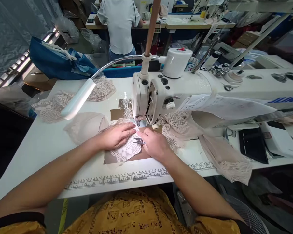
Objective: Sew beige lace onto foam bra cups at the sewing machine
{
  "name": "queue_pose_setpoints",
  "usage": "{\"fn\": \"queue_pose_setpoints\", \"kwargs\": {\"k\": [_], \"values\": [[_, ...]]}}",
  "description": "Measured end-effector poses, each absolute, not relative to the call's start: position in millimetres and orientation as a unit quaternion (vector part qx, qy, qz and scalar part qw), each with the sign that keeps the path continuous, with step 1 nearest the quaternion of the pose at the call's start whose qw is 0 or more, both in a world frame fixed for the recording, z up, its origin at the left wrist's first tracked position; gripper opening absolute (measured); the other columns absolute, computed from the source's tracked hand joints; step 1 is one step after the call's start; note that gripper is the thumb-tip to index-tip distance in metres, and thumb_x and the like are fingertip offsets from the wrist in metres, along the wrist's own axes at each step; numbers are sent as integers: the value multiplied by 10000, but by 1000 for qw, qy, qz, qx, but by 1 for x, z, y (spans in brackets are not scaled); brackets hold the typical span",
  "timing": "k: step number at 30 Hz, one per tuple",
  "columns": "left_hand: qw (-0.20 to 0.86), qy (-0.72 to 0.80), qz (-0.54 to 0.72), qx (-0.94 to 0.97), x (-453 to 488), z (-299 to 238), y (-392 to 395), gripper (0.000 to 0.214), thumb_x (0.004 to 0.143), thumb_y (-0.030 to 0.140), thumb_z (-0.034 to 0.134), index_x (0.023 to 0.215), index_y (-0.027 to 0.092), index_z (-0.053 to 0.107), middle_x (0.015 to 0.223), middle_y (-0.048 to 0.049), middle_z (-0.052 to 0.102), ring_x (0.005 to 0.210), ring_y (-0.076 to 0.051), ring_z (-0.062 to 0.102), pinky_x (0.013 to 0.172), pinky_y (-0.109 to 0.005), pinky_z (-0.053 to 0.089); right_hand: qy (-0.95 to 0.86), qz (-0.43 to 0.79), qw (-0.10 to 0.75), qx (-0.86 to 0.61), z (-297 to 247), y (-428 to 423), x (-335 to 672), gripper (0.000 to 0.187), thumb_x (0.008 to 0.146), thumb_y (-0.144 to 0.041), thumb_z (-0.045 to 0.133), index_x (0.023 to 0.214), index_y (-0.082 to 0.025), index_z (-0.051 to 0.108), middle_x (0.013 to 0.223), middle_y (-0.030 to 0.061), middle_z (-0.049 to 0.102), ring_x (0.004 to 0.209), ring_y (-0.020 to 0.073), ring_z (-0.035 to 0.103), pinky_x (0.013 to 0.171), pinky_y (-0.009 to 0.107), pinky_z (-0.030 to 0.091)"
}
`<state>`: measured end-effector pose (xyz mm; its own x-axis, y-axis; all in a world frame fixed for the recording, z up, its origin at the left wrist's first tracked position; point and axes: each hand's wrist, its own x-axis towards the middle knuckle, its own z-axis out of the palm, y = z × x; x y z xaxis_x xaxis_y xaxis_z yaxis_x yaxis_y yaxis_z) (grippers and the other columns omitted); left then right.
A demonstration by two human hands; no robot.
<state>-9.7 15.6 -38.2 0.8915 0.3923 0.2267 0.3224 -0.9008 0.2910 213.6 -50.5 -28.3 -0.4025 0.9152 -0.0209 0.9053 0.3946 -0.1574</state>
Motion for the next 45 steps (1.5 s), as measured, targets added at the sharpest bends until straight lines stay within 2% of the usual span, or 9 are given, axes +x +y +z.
{"fn": "queue_pose_setpoints", "kwargs": {"k": [5,14,21,28,38,45], "values": [[121,143,140,972,-11,-40,31,457,931,179,462,1379,105,515,1374,-239,528,1272,-308,533,1030,-456,489,-827,75,39,-556,-28,-50,213,409,870,-188,507,1253,-239,641,990,68,677,837,211,628,625,283,441],[138,138,123,973,-12,-34,41,441,947,212,441,1380,168,517,1389,-182,537,1269,-269,531,1038,-426,478,-827,96,37,-552,-27,-47,215,477,846,-161,521,1310,-236,605,1019,61,676,874,216,624,683,289,453],[87,178,93,976,-18,-25,35,418,928,180,454,1331,179,564,1399,-118,558,1315,-299,485,1070,-497,447,-865,108,38,-489,-31,-48,222,435,804,-102,546,1212,-205,653,976,56,651,845,194,578,683,280,414],[103,164,157,968,-4,-35,17,360,956,220,486,1292,154,599,1290,-130,642,1224,-283,556,1021,-466,485,-871,95,26,-481,-28,-48,221,417,823,-119,535,1214,-195,658,949,65,640,821,202,570,684,297,408],[100,192,164,962,-6,-42,22,401,944,211,479,1326,147,581,1329,-135,617,1257,-297,530,1041,-479,456,-840,73,46,-535,-35,-45,217,385,876,-185,507,1228,-221,658,1000,65,673,842,211,613,671,308,439],[92,196,142,966,-8,-37,19,414,926,167,460,1324,133,569,1359,-138,593,1293,-304,494,1058,-489,423,-836,53,48,-544,-37,-45,216,454,862,-173,514,1307,-207,601,1044,77,672,857,223,623,682,322,451]]}}
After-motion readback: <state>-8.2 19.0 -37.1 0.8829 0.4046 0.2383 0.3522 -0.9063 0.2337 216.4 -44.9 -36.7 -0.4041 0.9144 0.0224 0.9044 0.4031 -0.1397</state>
